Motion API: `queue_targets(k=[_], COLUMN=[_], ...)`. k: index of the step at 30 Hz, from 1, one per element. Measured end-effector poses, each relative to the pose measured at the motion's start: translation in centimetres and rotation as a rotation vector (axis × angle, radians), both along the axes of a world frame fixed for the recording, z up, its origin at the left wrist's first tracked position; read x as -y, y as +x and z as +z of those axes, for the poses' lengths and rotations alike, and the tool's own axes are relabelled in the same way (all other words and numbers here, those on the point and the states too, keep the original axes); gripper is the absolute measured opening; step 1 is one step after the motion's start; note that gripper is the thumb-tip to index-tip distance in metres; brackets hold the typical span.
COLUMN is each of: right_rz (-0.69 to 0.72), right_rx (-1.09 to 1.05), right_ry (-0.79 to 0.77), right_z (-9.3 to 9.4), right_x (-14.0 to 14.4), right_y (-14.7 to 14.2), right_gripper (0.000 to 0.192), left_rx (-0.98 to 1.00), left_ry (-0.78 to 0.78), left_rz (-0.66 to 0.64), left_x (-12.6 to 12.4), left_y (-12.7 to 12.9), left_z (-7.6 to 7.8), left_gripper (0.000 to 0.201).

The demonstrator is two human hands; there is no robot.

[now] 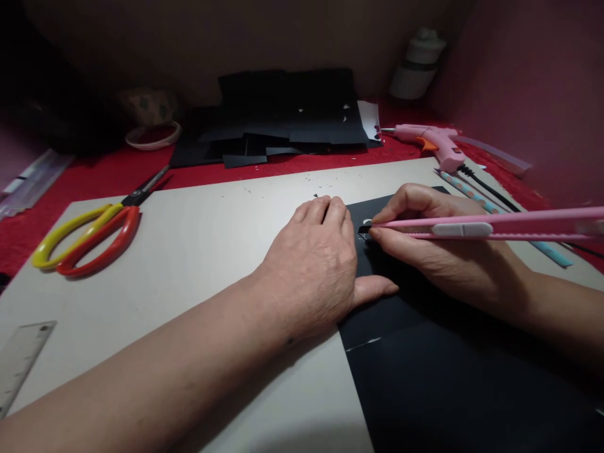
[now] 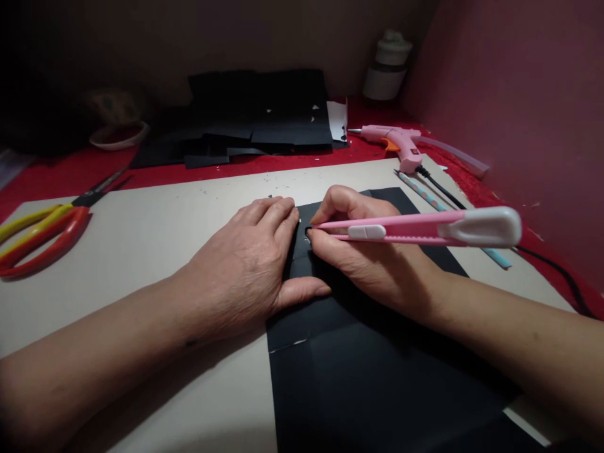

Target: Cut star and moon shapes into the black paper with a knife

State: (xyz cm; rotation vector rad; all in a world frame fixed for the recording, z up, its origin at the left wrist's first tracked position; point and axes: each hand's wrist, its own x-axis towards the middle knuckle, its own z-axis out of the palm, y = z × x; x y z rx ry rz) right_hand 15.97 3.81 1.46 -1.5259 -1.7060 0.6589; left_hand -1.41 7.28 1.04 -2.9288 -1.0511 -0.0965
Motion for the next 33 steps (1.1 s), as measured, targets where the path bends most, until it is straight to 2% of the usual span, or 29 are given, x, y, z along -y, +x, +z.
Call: queue_targets(k=[9, 25, 33], right_rz=[0.000, 0.012, -0.003], right_rx=[-0.005, 0.161, 0.157], right_ry=[-0.002, 0.058, 0.058], right_z=[0.02, 0.11, 0.51], right_x=[-0.12, -0.07, -0.05], right_y=[-0.16, -0.09, -0.48], right_gripper=[0.008, 0.015, 0.013], left_rx=[-0.027, -0.083, -0.096], left_ry=[0.015, 0.043, 0.034], left_rz=[0.002, 0.004, 0.011], left_x=[0.03, 0.01, -0.06], left_y=[0.08, 0.38, 0.48], left_z=[0.02, 0.31, 0.37], left_gripper=[0.096, 0.093, 0.093])
